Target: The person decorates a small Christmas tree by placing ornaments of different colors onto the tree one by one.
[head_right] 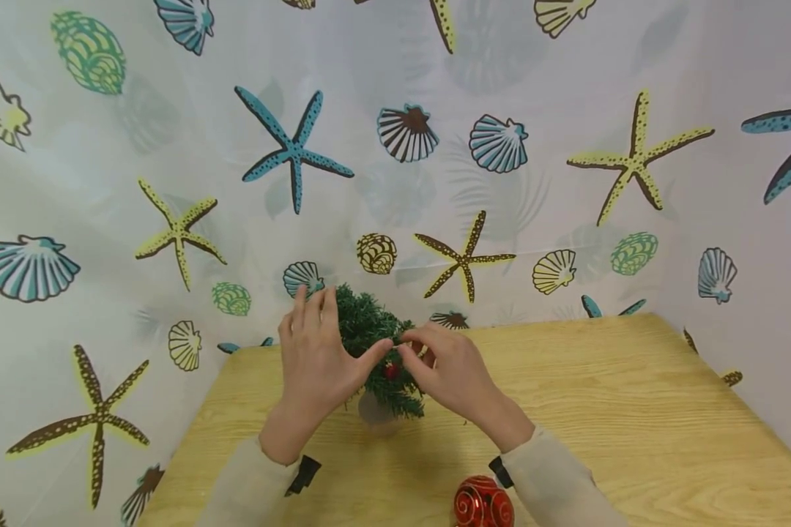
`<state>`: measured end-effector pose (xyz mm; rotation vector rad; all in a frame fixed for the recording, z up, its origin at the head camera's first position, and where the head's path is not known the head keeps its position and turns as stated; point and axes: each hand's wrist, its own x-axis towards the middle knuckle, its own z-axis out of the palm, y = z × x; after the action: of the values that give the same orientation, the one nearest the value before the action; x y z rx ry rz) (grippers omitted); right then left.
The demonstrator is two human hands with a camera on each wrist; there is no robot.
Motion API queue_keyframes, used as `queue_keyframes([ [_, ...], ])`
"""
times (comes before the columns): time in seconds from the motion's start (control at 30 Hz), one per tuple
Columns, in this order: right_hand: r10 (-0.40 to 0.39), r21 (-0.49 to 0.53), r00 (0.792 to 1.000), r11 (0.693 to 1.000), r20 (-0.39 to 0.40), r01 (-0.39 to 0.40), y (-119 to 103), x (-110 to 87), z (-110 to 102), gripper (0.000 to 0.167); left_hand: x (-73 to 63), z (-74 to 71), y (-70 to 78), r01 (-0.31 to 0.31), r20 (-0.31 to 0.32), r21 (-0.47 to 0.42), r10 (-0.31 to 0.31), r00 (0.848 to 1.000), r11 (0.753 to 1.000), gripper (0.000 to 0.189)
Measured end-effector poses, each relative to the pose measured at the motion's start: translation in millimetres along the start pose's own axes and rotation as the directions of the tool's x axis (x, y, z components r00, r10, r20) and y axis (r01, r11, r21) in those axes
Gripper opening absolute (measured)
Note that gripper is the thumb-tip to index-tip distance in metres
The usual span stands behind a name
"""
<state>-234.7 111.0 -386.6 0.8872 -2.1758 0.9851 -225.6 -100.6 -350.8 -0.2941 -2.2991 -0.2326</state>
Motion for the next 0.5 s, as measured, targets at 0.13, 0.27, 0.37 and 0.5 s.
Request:
queue_keyframes([
  [0.13,0.003,-0.007,1.0,1.0,-0.001,-0.003,-1,-1.9,-2,0.014,0.4,1.4,-0.9,0.0,-0.013,0.009,0.0,1.0,1.0,0.107],
  [0.27,0.003,-0.006,1.0,1.0,0.008,-0.003,-1,-4.0,-5,0.015,0.7,4.4,-1.5,-0.003,-0.04,0.012,0.003,0.999,1.0,0.109],
  [0.37,0.003,0.002,1.0,1.0,0.025,-0.003,0,-7.5,-7,0.015,0.4,7.3,-1.3,-0.007,-0.05,0.017,0.007,0.999,1.0,0.112],
  [0.5,0.017,0.024,0.998,1.0,0.054,-0.018,1,-16.4,-12,0.015,-0.6,9.8,-0.2,0.0,-0.026,0.028,0.0,1.0,1.0,0.114],
])
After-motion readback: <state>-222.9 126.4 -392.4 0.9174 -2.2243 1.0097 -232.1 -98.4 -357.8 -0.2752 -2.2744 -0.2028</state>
